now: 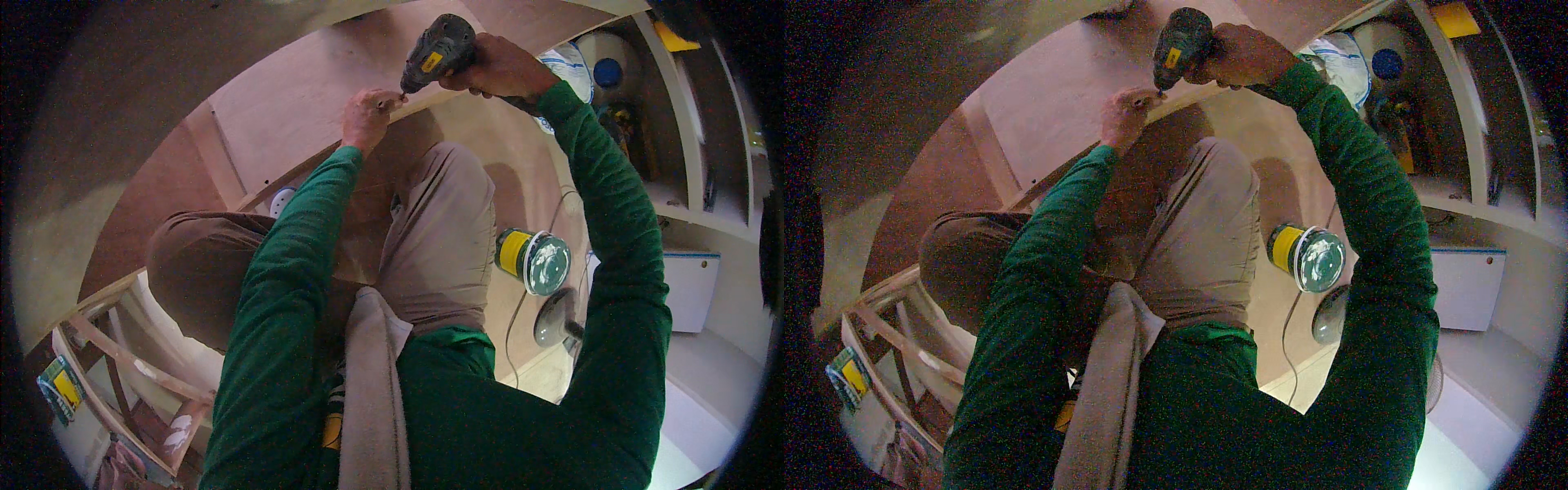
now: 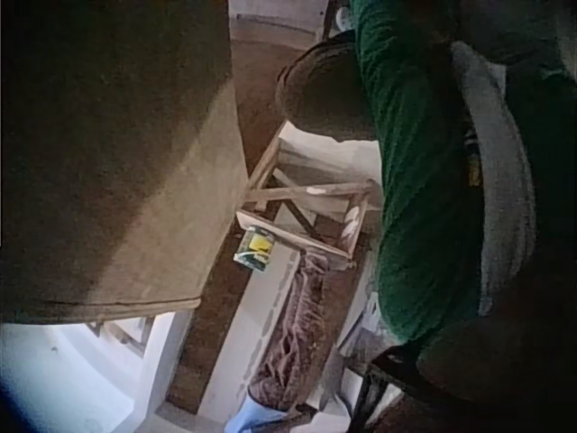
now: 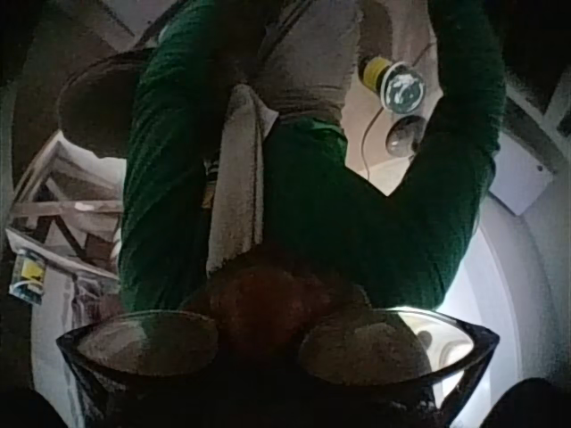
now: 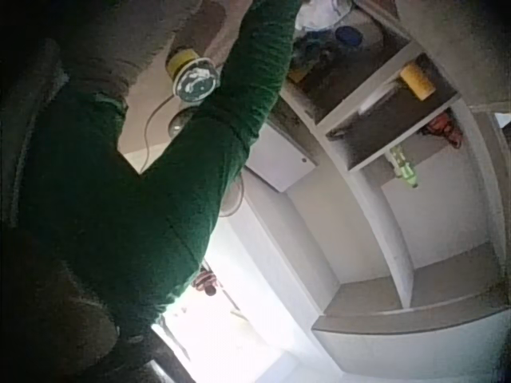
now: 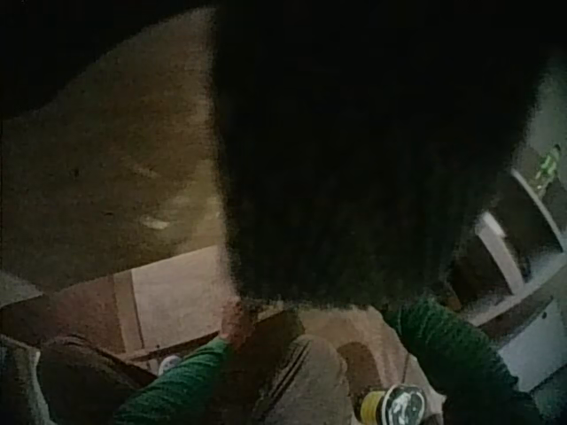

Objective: The person uses a power drill to drive screws into pieces of wood to assemble a rectangular box, repositioning the wood and the box to reach different sides.

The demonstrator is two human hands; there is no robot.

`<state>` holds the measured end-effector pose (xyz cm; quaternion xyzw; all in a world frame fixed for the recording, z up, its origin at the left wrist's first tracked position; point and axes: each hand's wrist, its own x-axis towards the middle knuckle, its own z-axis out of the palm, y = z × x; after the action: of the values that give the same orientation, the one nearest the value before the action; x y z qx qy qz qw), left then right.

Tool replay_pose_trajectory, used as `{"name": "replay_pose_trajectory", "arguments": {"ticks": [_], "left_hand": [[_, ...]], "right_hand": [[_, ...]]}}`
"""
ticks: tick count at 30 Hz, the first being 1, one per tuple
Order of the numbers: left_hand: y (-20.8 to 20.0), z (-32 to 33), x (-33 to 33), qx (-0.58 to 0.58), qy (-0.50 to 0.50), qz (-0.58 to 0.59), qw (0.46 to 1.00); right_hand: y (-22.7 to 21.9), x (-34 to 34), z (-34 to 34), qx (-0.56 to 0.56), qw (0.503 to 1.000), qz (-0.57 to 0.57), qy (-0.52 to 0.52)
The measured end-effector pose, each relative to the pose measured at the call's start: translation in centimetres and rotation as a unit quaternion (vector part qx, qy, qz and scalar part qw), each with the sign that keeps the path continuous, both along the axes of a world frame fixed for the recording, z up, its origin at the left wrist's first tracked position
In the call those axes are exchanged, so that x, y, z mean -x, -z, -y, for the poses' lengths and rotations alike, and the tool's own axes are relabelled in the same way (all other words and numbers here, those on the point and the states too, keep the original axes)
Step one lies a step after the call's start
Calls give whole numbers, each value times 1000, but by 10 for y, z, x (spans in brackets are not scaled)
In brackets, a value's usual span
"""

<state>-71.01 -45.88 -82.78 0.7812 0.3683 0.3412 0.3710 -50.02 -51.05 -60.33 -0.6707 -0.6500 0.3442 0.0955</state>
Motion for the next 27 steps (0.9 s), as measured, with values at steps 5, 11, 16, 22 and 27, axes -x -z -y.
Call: {"name": "replay_pose_trajectory", "arguments": {"ticks": [5, 11, 16, 22, 27], "left_hand": [[7, -4, 0, 19, 3, 6, 1000], [17, -8, 0, -2, 17, -7, 1000], [21, -11, -1, -3, 19, -17, 1000], [16, -9, 2, -15, 26, -9, 1000], [24, -18, 3, -23, 57, 2, 998]], "right_hand": [[6, -4, -5, -25, 999, 13, -20], [-4, 9, -21, 42, 982, 174, -58], [-5, 7, -23, 47, 989, 138, -34], [-38, 30, -10, 30, 997, 54, -40], [-32, 31, -13, 28, 995, 87, -28]]}}
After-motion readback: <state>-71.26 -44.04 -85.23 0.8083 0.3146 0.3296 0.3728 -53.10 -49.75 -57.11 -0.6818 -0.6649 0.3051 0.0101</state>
